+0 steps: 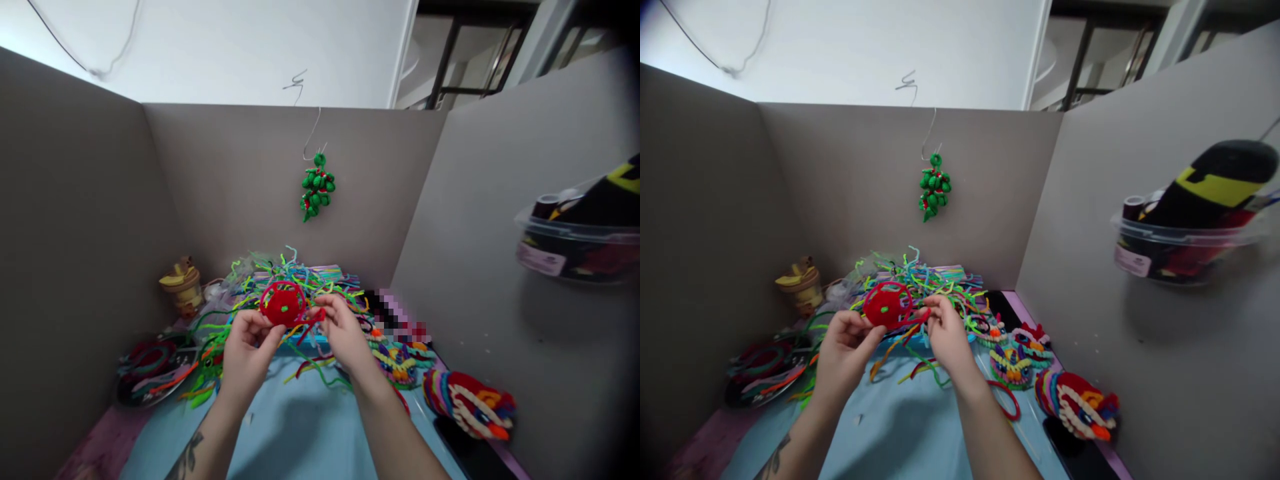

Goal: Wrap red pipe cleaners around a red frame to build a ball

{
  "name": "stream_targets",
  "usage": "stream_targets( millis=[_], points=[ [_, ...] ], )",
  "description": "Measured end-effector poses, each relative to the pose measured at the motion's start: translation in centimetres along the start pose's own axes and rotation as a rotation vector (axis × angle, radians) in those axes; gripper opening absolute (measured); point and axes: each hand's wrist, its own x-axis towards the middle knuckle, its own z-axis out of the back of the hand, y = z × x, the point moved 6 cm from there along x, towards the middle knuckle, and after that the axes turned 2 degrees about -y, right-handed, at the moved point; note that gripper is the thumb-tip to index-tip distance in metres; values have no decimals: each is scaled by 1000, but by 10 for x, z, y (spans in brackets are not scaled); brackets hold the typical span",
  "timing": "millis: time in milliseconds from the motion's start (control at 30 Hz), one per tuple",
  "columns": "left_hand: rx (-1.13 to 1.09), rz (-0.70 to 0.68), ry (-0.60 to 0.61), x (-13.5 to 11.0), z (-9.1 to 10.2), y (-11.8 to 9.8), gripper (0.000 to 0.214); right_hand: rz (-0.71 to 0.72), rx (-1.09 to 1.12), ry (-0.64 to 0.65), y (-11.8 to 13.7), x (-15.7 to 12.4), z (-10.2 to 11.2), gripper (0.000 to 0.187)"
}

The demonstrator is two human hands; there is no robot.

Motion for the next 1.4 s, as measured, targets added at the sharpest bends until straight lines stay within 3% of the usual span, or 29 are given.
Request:
stream_targets(
  millis=[100, 167, 367, 500, 633, 767, 867, 967, 1133, 1300, 1400],
  points=[
    [20, -16, 35, 1, 1, -1, 26, 8, 89, -131, -4, 4, 10, 16],
    [27, -42, 69, 1, 1, -2, 25, -5, 161, -131, -3, 4, 10, 17],
    [41, -56, 97, 2, 2, -3, 23, -183, 284, 260, -3, -8, -22, 34],
    [25, 13, 73, 9, 5, 3, 28, -251, 365, 227, -7, -7, -22, 35],
    [27, -33, -18, 20, 17, 1, 28, -259, 301, 206, -4, -7, -16, 37],
    [42, 122, 254, 22, 6, 9, 45, -204, 139, 404, 6, -14, -22, 34],
    [87, 234, 452, 14, -5, 15, 40, -93, -62, 509, 10, -18, -26, 27],
    [144, 220, 522, 9, -11, 14, 30, 46, -248, 427, 15, -14, -22, 19],
    [206, 117, 517, 7, -14, 6, 25, 209, -403, 252, 23, -11, -21, 12],
    [284, 23, 297, 9, -8, 5, 26, 379, -506, -103, 36, -25, -21, 9],
    [348, -61, 234, 6, -8, 1, 24, 381, -594, -135, 38, -32, -28, 5]
  ],
)
